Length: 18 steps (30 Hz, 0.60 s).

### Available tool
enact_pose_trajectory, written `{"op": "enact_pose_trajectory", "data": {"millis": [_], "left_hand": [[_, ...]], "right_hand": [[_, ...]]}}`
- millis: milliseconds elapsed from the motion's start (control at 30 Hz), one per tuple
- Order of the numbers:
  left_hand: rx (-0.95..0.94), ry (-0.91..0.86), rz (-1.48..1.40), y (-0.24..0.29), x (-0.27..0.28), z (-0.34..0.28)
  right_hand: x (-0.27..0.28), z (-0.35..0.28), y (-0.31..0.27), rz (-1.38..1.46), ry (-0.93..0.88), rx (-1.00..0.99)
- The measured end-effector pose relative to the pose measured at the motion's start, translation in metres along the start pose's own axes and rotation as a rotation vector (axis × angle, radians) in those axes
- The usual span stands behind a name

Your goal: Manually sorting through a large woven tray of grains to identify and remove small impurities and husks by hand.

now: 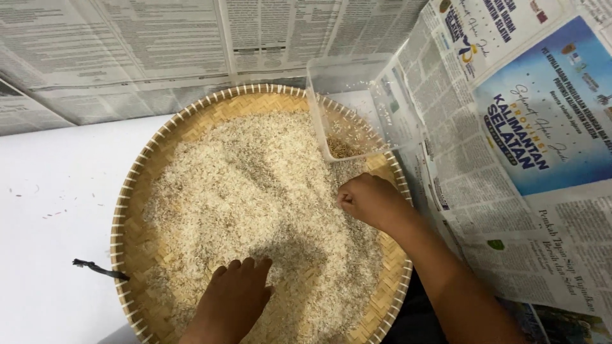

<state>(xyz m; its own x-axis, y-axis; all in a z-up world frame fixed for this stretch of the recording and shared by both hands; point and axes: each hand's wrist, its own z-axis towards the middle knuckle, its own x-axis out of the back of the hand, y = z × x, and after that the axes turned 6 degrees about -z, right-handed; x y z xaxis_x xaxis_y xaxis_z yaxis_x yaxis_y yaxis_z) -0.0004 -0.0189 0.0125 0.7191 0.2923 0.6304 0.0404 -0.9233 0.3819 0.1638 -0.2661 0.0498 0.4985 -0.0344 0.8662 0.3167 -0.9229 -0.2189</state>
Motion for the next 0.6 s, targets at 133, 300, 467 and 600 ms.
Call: {"op": "enact_pose_trajectory", "data": {"millis": [133, 300, 467, 600], "left_hand": [[0.004, 0.080, 0.001, -0.006, -0.010, 0.003], [0.028, 0.034, -0.040, 0.000, 0.001, -0.003], [0.035, -0.035, -0.014, -0.003, 0.001, 0.000], [0.076, -0.048, -0.039, 0.003, 0.004, -0.008]], "right_hand": [[-0.003, 0.004, -0.006, -0.064, -0.079, -0.032], [-0.026, 0.018, 0.004, -0.103, -0.026, 0.053], [-0.023, 0.014, 0.006, -0.144, 0.033, 0.110], [0.006, -0.005, -0.008, -0.050, -0.060, 0.041]]}}
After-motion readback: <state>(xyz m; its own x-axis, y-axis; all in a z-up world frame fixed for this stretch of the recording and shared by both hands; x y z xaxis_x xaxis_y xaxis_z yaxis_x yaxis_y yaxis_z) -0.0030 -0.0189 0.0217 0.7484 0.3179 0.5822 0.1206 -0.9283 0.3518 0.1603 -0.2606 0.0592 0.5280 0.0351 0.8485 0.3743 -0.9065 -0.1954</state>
